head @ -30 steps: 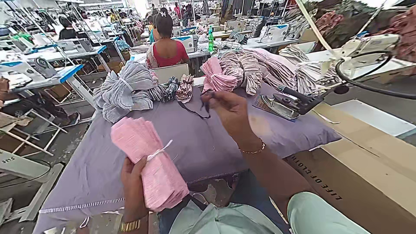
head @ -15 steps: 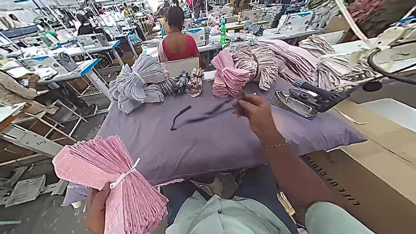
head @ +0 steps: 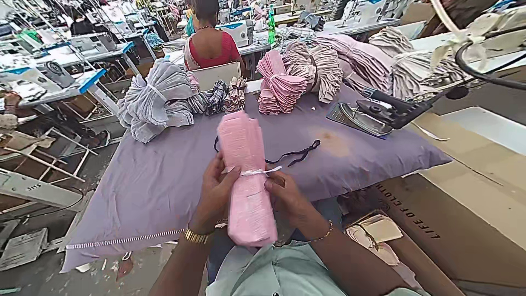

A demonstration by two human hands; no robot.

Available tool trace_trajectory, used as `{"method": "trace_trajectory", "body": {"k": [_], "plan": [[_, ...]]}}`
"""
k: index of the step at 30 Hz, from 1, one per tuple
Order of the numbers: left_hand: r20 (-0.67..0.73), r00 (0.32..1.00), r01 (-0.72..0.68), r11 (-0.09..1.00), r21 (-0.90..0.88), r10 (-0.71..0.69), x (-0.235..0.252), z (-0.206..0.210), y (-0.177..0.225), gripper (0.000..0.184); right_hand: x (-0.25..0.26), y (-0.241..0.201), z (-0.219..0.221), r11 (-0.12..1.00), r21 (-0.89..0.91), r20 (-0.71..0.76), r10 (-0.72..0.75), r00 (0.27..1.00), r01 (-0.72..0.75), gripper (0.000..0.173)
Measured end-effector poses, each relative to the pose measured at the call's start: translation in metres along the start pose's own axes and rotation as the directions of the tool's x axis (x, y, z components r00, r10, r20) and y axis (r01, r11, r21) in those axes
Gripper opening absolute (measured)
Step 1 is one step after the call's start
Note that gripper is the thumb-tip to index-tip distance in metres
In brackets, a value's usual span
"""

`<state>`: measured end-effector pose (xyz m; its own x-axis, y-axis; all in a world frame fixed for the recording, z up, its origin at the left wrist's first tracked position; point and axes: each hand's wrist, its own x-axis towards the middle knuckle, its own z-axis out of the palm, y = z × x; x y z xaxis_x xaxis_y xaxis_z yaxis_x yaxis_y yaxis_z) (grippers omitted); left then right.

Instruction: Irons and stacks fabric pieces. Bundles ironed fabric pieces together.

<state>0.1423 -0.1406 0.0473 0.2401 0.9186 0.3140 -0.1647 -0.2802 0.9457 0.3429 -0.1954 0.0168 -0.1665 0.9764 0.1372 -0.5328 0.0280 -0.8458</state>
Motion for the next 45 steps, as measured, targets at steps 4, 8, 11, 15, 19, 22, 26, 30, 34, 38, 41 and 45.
{"method": "trace_trajectory", "body": {"k": [4, 8, 11, 15, 19, 22, 26, 30, 34, 38, 41, 45], "plan": [[0.109, 0.986, -0.167, 0.777, 0.608, 0.127, 0.062, -0.029, -0.032, 0.035, 0.014, -0.012, -0.008, 1.000, -0.016, -0.307, -0.028, 0.951, 0.024, 0.034], [0.376, 0.918, -0.315, 0.342, 0.885, -0.127, 0.098, -0.077, -0.065, 0.040, 0.010, -0.022, -0.036, 0.997, -0.076, -0.304, -0.001, 0.953, -0.023, 0.019], [0.374, 0.910, -0.349, 0.157, 0.924, -0.179, 0.096, -0.095, -0.064, 0.023, 0.004, -0.026, -0.036, 0.999, -0.002, -0.280, 0.033, 0.959, -0.035, 0.020], [0.317, 0.944, -0.304, 0.138, 0.943, -0.093, 0.080, -0.127, -0.047, 0.023, 0.010, -0.021, -0.027, 0.994, 0.070, -0.234, 0.100, 0.967, -0.086, 0.021], [0.232, 0.969, -0.220, 0.140, 0.965, -0.079, 0.067, -0.136, -0.035, 0.030, 0.043, -0.018, 0.002, 0.992, 0.093, -0.092, 0.088, 0.992, -0.080, 0.020], [0.193, 0.981, -0.190, 0.108, 0.976, -0.022, 0.060, -0.143, -0.027, 0.029, 0.085, 0.001, 0.020, 0.997, 0.043, -0.068, 0.063, 0.996, -0.061, 0.020], [0.109, 0.994, -0.107, 0.087, 0.990, -0.009, 0.055, -0.157, -0.015, 0.029, 0.128, 0.047, 0.022, 0.978, -0.094, -0.192, 0.166, 0.967, -0.187, 0.012], [0.052, 0.999, -0.054, 0.188, 0.981, 0.014, 0.050, -0.166, -0.028, 0.028, 0.128, 0.059, 0.019, 0.959, -0.212, -0.160, 0.155, 0.975, -0.188, 0.024], [-0.149, 0.980, 0.168, 0.150, 0.974, -0.129, 0.053, -0.151, -0.012, 0.027, 0.112, 0.042, 0.010, 0.862, -0.499, -0.090, 0.050, 0.995, -0.088, 0.038], [-0.166, 0.986, 0.154, 0.403, 0.902, -0.005, 0.071, -0.144, -0.033, 0.046, 0.107, 0.023, -0.021, 0.403, -0.904, 0.017, -0.302, 0.953, 0.144, 0.028], [-0.162, 0.974, 0.228, 0.661, 0.715, -0.160, 0.103, -0.127, -0.049, 0.092, 0.113, 0.009, -0.050, 0.022, -0.992, 0.122, -0.155, 0.980, 0.127, 0.047], [-0.062, 0.974, 0.216, 0.804, 0.554, -0.219, 0.139, -0.118, -0.075, 0.104, 0.093, 0.013, -0.060, -0.216, -0.953, 0.216, -0.006, 0.976, 0.210, 0.034]]}}
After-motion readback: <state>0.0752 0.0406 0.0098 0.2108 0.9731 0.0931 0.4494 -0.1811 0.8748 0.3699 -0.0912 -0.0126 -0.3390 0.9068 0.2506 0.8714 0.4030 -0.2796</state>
